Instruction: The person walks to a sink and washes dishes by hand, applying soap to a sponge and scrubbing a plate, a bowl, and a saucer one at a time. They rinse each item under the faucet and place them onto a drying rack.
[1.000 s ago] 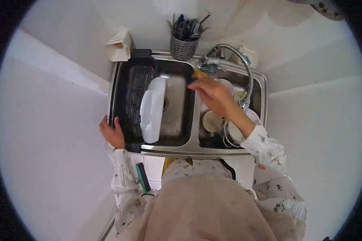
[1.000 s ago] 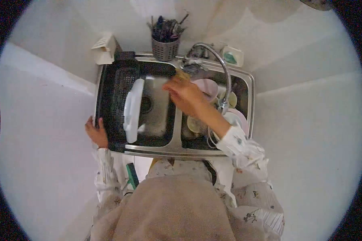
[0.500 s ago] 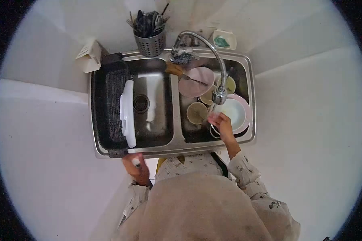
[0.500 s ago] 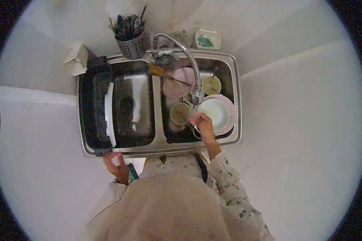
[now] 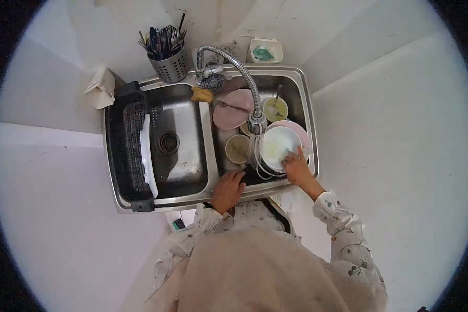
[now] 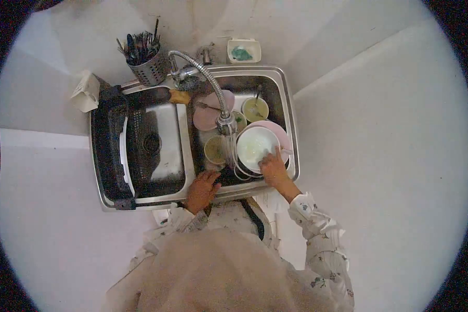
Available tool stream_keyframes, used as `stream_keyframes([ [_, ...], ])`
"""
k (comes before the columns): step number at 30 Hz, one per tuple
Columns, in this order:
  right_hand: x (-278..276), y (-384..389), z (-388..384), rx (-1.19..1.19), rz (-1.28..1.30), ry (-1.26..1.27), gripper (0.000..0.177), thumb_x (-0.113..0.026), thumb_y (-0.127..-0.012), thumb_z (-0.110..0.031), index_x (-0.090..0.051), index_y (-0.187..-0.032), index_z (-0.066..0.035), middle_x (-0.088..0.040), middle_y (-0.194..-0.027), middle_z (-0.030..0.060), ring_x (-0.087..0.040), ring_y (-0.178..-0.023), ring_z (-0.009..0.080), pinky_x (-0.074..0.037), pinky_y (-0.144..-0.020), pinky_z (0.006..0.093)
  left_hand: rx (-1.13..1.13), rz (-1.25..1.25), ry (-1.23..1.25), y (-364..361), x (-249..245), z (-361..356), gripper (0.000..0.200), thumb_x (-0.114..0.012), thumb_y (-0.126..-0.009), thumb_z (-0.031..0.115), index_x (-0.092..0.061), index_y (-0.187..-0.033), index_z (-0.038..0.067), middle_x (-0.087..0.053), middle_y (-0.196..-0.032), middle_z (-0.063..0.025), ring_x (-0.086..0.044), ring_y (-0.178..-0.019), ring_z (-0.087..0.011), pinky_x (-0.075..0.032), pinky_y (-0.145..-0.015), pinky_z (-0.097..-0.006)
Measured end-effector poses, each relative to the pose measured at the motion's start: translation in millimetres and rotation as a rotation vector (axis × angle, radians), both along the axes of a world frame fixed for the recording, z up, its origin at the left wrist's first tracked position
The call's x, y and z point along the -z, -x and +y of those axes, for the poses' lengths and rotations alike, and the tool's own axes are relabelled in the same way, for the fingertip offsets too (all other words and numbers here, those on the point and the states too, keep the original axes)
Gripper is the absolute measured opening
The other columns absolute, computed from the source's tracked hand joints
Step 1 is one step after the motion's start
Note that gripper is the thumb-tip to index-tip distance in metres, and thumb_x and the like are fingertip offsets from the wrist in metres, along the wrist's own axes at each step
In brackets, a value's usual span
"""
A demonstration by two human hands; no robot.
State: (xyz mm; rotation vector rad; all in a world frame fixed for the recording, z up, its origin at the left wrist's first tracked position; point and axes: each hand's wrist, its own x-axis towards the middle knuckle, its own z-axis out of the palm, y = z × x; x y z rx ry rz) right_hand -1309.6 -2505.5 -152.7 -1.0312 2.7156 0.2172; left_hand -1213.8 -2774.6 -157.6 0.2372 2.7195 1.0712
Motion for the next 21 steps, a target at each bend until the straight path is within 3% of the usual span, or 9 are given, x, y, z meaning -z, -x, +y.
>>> stream_keyframes([
  [2, 8, 4, 4, -0.132, -0.012, 0.005, 0.02, -0.054, -0.073, -0.012, -0.063, -0.09, -0.008, -0.06, -0.084, 0.0087, -0.055, -0.091, 0.0254, -0.025, -0.104, 0.0517, 0.042, -0.02, 0.021, 2, 8, 5, 0.036, -0.054, -0.084, 0.019, -0.05, -0.116, 0.002, -0.05, -0.117, -0.016, -0.047, -0.11, -0.0327, -0.041, -0.093, -0.0412],
  [4, 14, 5, 9, -0.173, -0.017, 0.053, 0.02, -0.053, -0.074, -0.011, -0.062, -0.091, -0.006, -0.06, -0.086, 0.0087, -0.055, -0.092, 0.0252, -0.03, -0.102, 0.0486, 0.142, -0.27, 0.124, 6, 2, 8, 0.038, -0.052, -0.085, 0.019, -0.048, -0.119, 0.002, -0.047, -0.122, -0.0159, -0.044, -0.115, -0.033, -0.039, -0.095, -0.0414],
  [6, 12, 9, 10, -0.21, -0.028, 0.097, 0.02, -0.051, -0.075, -0.01, -0.061, -0.091, -0.005, -0.06, -0.089, 0.0087, -0.055, -0.093, 0.0251, -0.034, -0.099, 0.0455, 0.104, -0.199, 0.093, 0, 7, 10, 0.037, -0.052, -0.086, 0.018, -0.048, -0.119, 0.002, -0.047, -0.122, -0.0159, -0.045, -0.114, -0.0333, -0.039, -0.095, -0.0417],
  [9, -1, 20, -1, -0.234, 0.023, 0.261, 0.02, -0.053, -0.07, -0.008, -0.059, -0.088, -0.004, -0.058, -0.081, 0.0095, -0.056, -0.08, 0.0241, -0.043, -0.077, 0.0382, 0.052, -0.146, 0.055, -5, 17, 9, 0.036, -0.052, -0.086, 0.018, -0.049, -0.118, 0.001, -0.047, -0.121, -0.0162, -0.045, -0.112, -0.0339, -0.04, -0.095, -0.0422],
  [12, -19, 30, -14, -0.178, 0.053, 0.287, 0.017, -0.054, -0.07, -0.014, -0.057, -0.084, -0.005, -0.058, -0.079, 0.0095, -0.057, -0.075, 0.0245, -0.045, -0.074, 0.0369, 0.036, -0.155, 0.03, -6, 29, 9, 0.036, -0.052, -0.086, 0.018, -0.05, -0.117, 0.001, -0.047, -0.122, -0.0164, -0.046, -0.111, -0.0344, -0.04, -0.094, -0.043],
  [17, -49, 21, -43, -0.203, -0.05, 0.364, 0.024, -0.055, -0.071, -0.012, -0.058, -0.093, -0.003, -0.059, -0.084, 0.013, -0.057, -0.08, 0.0286, -0.043, -0.077, 0.0396, -0.094, -0.193, -0.039, 7, 10, 15, 0.034, -0.05, -0.088, 0.02, -0.051, -0.117, 0.002, -0.045, -0.126, -0.0163, -0.046, -0.112, -0.0344, -0.039, -0.094, -0.0414],
  [19, -49, 14, -55, -0.222, 0.029, 0.456, 0.026, -0.055, -0.071, -0.011, -0.059, -0.096, -0.002, -0.058, -0.085, 0.014, -0.056, -0.082, 0.0304, -0.042, -0.079, 0.0413, -0.335, -0.294, -0.536, 16, 16, 17, 0.043, -0.053, -0.089, 0.03, -0.047, -0.123, 0.004, -0.047, -0.125, -0.0139, -0.048, -0.11, -0.0298, -0.039, -0.093, -0.0385],
  [20, -52, 12, -61, -0.222, 0.032, 0.457, 0.026, -0.055, -0.071, -0.011, -0.059, -0.096, -0.002, -0.058, -0.085, 0.014, -0.056, -0.082, 0.0304, -0.042, -0.079, 0.0413, -0.334, -0.292, -0.536, 20, 15, 20, 0.043, -0.053, -0.089, 0.03, -0.047, -0.123, 0.004, -0.047, -0.125, -0.0139, -0.048, -0.11, -0.0298, -0.039, -0.093, -0.0385],
  [21, -57, 12, -68, -0.141, 0.0, 0.523, 0.025, -0.056, -0.071, -0.01, -0.059, -0.095, -0.003, -0.059, -0.085, 0.0137, -0.056, -0.082, 0.0304, -0.043, -0.078, 0.0413, -0.585, -0.463, -0.873, 27, 4, 23, 0.052, -0.055, -0.087, 0.037, -0.041, -0.128, 0.007, -0.047, -0.124, -0.0127, -0.048, -0.11, -0.0274, -0.039, -0.092, -0.0379],
])
